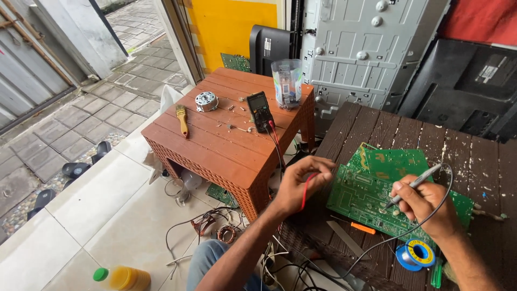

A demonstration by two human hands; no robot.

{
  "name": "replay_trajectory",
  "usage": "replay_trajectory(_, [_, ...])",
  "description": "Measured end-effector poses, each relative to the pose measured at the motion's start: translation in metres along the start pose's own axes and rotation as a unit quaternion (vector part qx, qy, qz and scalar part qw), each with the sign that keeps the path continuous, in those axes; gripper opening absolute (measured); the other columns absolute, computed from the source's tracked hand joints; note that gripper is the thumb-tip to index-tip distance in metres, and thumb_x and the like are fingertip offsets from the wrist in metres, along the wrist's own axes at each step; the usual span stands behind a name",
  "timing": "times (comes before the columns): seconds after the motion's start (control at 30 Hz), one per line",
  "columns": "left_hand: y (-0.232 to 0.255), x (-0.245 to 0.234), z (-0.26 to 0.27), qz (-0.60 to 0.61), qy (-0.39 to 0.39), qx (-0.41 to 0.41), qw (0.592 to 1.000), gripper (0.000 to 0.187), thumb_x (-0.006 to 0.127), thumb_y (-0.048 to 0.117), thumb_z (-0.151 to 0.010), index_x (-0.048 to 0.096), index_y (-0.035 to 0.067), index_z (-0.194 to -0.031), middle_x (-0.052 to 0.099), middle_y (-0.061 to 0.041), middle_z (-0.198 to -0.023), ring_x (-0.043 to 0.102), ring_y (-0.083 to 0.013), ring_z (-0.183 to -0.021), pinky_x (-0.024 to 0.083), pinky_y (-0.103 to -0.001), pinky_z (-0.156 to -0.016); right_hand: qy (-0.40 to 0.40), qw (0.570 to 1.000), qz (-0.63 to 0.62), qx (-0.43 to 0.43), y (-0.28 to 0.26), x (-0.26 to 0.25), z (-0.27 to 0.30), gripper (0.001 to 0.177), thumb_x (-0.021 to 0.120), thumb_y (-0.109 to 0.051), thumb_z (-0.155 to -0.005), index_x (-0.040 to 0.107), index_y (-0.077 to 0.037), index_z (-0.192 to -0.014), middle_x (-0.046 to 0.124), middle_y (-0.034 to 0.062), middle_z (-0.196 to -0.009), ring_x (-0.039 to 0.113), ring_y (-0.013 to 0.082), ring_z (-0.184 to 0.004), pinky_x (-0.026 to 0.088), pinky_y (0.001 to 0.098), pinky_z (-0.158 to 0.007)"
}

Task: The person sits on the floor and uses a multimeter to test points on a green circuit board. They hold the multimeter probes against various components on the board while checking the readings on the device's screen.

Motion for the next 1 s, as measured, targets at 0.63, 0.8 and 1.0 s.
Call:
replay_trajectory(0.63, [0.002,-0.206,-0.082,-0.208,0.318,-0.123,0.917,0.044,0.063,0.038,-0.096,0.07,0.003,-0.122,0.077,-0.014,-0.12,0.072,-0.0142,-0.051,0.043,-0.022,-0.033,0.03,0.984,-0.01,-0.173,-0.091,0.01,0.005,0.016,0.063,-0.008,-0.097,0.067,0.004,-0.106,0.078,0.0216,-0.101,0.077,0.0242,-0.069,0.06,0.0267,-0.053])
replay_trajectory(0.8, [-0.042,-0.223,-0.096,-0.27,0.289,-0.066,0.916,0.054,0.066,0.048,-0.09,0.074,0.003,-0.117,0.08,-0.01,-0.107,0.076,-0.0174,-0.099,0.058,-0.033,-0.089,0.038,0.905,0.273,-0.323,-0.156,0.071,-0.012,0.017,0.073,-0.017,-0.091,0.078,-0.007,-0.104,0.078,0.0115,-0.088,0.066,0.01,-0.048,0.053,0.0218,-0.036])
replay_trajectory(1.0, [-0.062,-0.237,-0.095,-0.235,0.286,-0.062,0.927,0.039,0.082,0.044,-0.088,0.08,0.01,-0.109,0.079,-0.01,-0.091,0.076,-0.0287,-0.092,0.057,-0.04,-0.082,0.059,0.859,0.411,-0.299,-0.127,0.175,-0.081,0.013,0.066,-0.031,-0.1,0.075,-0.022,-0.099,0.074,0.0047,-0.083,0.074,0.0251,-0.068,0.058,0.0345,-0.053])
Point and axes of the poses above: each hand's wrist, its own z-axis away from the middle knuckle, its own x-axis out of the palm, y = z × x, the point moved 1 cm from there along -z, towards the middle knuckle
